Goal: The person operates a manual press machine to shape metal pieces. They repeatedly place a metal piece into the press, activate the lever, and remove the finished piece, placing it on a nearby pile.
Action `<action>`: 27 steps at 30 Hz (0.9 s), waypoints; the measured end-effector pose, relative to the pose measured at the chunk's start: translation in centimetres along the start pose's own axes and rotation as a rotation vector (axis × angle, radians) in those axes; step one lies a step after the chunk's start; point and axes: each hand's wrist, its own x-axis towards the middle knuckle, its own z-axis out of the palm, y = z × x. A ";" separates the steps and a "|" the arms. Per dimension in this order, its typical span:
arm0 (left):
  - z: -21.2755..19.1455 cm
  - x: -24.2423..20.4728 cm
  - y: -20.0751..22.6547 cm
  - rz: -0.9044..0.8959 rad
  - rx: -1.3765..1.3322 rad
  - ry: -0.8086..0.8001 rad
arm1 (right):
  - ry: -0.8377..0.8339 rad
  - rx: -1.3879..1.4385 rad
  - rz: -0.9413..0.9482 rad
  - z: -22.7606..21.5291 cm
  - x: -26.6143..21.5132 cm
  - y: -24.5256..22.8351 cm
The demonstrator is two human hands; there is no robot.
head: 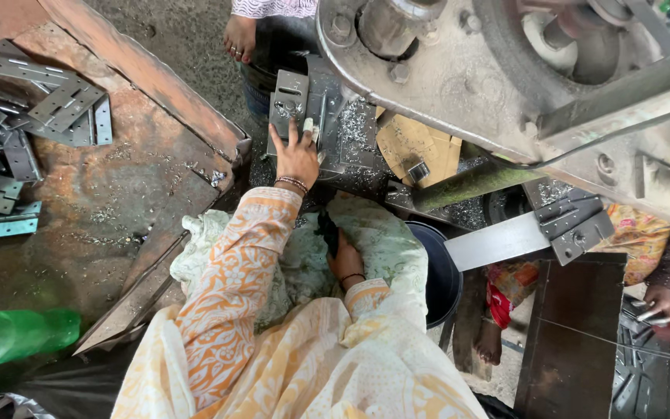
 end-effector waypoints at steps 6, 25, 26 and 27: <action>1.2 -0.1 -0.1 -0.001 -0.020 0.046 | -0.007 -0.028 -0.031 -4.7 -1.0 -2.6; 1.5 1.1 -0.4 0.026 -0.041 0.017 | 0.076 0.070 -0.034 0.0 0.1 -0.4; 1.2 0.6 -0.3 0.029 -0.042 0.007 | 0.079 0.072 -0.029 -0.4 -0.2 -0.7; 0.9 0.2 -0.3 0.032 -0.042 -0.004 | 0.069 0.073 -0.029 -0.8 -0.6 -1.2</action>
